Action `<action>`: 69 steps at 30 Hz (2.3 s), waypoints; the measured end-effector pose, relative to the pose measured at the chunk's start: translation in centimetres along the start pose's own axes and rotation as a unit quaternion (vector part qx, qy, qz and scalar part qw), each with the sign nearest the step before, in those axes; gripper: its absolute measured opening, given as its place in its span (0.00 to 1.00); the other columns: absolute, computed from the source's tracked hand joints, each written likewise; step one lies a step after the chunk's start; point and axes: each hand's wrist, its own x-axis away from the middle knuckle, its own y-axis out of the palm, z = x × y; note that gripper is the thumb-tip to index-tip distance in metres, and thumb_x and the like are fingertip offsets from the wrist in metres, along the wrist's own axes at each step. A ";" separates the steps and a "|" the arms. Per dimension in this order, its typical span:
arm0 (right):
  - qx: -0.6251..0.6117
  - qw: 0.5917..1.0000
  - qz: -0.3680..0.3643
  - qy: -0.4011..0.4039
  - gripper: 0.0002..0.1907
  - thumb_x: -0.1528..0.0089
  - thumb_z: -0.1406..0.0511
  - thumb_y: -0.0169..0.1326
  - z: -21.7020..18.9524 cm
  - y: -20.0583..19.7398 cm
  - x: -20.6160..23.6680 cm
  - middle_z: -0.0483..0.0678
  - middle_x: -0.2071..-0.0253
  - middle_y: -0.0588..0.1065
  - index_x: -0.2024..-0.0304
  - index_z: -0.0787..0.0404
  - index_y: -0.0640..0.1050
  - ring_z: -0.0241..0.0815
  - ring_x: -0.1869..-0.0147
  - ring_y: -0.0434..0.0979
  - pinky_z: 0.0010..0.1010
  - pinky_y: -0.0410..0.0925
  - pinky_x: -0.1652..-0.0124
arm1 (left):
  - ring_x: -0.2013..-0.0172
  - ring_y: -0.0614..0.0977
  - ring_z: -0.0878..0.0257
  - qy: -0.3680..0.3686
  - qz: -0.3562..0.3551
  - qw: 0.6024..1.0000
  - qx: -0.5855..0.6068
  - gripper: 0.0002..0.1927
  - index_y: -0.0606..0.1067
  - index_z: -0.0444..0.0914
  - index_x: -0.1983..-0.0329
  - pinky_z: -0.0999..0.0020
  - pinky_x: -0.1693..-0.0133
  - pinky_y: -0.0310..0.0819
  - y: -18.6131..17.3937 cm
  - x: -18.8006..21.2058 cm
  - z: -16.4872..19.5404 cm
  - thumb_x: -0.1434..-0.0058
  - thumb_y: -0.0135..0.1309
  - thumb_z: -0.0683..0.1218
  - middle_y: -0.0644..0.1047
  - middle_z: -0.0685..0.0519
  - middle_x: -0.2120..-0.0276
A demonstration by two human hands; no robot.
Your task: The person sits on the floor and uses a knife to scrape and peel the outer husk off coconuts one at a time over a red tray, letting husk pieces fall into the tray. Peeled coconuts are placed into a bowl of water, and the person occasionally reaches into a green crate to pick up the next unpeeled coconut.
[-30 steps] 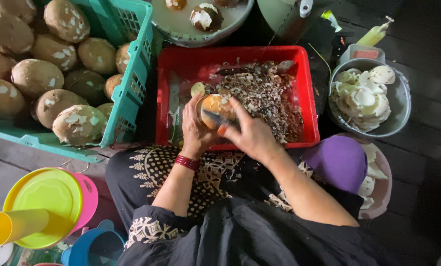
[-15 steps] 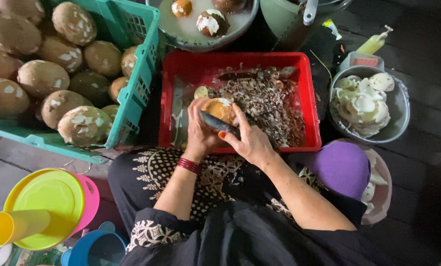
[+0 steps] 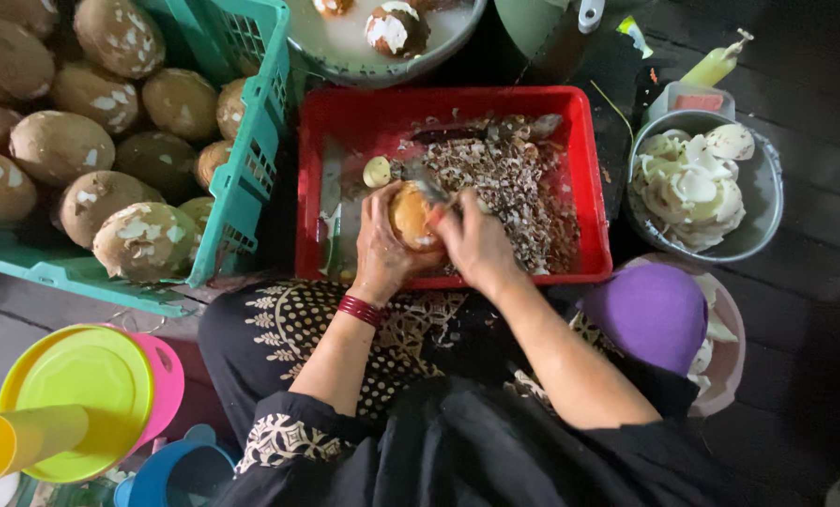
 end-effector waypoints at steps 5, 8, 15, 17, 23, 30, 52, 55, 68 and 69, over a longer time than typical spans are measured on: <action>0.029 0.999 -0.013 0.015 0.39 0.32 0.42 0.42 -1.7 -1.4 1.2 0.52 0.75 0.79 0.27 0.57 0.59 0.49 0.79 0.78 0.41 0.70 0.78 | 0.40 0.74 0.45 -0.028 -0.003 1.000 0.000 0.53 0.62 0.39 0.33 0.56 0.39 0.72 0.2 0.3 0.6 0.62 0.77 0.48 0.68 0.42 0.41; 0.115 0.989 0.003 -0.094 0.49 0.36 0.42 0.49 -3.3 -1.8 3.3 0.56 0.76 0.78 0.25 0.64 0.48 0.54 0.79 0.80 0.43 0.74 0.76 | 0.38 0.74 0.45 -0.007 0.006 0.999 0.035 0.50 0.61 0.39 0.31 0.56 0.38 0.72 0.1 0.4 0.1 0.55 0.76 0.50 0.68 0.42 0.39; 0.182 0.981 -0.029 -0.056 0.50 0.36 0.45 0.52 -5.8 -2.9 4.6 0.63 0.77 0.78 0.25 0.63 0.46 0.66 0.71 0.80 0.53 0.74 0.67 | 0.39 0.75 0.45 0.012 0.018 1.000 0.008 0.49 0.62 0.39 0.31 0.55 0.39 0.73 0.4 0.8 -0.5 0.55 0.73 0.49 0.69 0.43 0.39; 0.178 0.982 -0.008 -0.060 0.46 0.35 0.46 0.52 -6.0 -3.0 4.1 0.63 0.75 0.79 0.26 0.62 0.49 0.66 0.69 0.81 0.55 0.73 0.66 | 0.40 0.76 0.45 -0.009 0.020 1.000 0.009 0.49 0.63 0.38 0.32 0.56 0.40 0.74 0.6 0.9 -0.4 0.56 0.73 0.48 0.69 0.42 0.40; 0.114 0.991 0.023 -0.063 0.36 0.35 0.49 0.53 -4.9 -2.0 2.8 0.62 0.69 0.80 0.33 0.58 0.57 0.67 0.65 0.81 0.57 0.73 0.65 | 0.41 0.75 0.45 0.009 0.040 0.999 0.005 0.49 0.62 0.36 0.32 0.56 0.40 0.73 1.3 0.8 -1.0 0.56 0.73 0.47 0.69 0.41 0.41; 0.039 0.997 0.008 0.070 0.29 0.30 0.48 0.44 -2.5 -0.5 -0.3 0.58 0.70 0.80 0.36 0.60 0.61 0.60 0.70 0.81 0.54 0.73 0.70 | 0.39 0.71 0.42 0.053 0.081 0.992 -0.079 0.53 0.61 0.37 0.33 0.52 0.38 0.70 2.6 1.0 -1.0 0.60 0.77 0.50 0.67 0.39 0.39; 0.081 0.988 -0.086 0.104 0.41 0.33 0.43 0.43 -3.6 -2.8 2.1 0.57 0.75 0.79 0.27 0.59 0.53 0.57 0.73 0.82 0.48 0.74 0.70 | 0.40 0.73 0.45 0.043 0.013 0.999 0.012 0.52 0.63 0.36 0.34 0.56 0.38 0.70 0.6 0.5 0.8 0.61 0.77 0.49 0.69 0.42 0.41; 0.146 0.983 0.046 -0.097 0.46 0.35 0.44 0.47 -3.0 -1.7 2.6 0.56 0.78 0.75 0.27 0.68 0.52 0.57 0.78 0.77 0.50 0.71 0.74 | 0.39 0.75 0.47 0.037 0.029 0.997 0.058 0.49 0.64 0.36 0.34 0.57 0.38 0.72 0.8 0.7 0.7 0.58 0.75 0.49 0.70 0.43 0.41; 0.010 0.998 -0.056 -0.030 0.48 0.35 0.41 0.44 -2.3 -2.4 3.7 0.54 0.79 0.77 0.24 0.62 0.48 0.51 0.78 0.79 0.41 0.75 0.75 | 0.38 0.76 0.57 0.004 -0.054 0.979 0.198 0.58 0.63 0.34 0.33 0.62 0.34 0.70 1.4 -0.9 -4.6 0.65 0.80 0.51 0.73 0.47 0.39; 0.060 0.997 -0.026 -0.049 0.49 0.35 0.42 0.45 -2.5 -2.2 4.2 0.58 0.78 0.77 0.24 0.64 0.48 0.56 0.76 0.79 0.45 0.74 0.73 | 0.39 0.76 0.58 -0.015 -0.058 0.977 0.206 0.58 0.63 0.34 0.33 0.63 0.35 0.71 1.4 -0.8 -4.8 0.65 0.80 0.51 0.74 0.47 0.40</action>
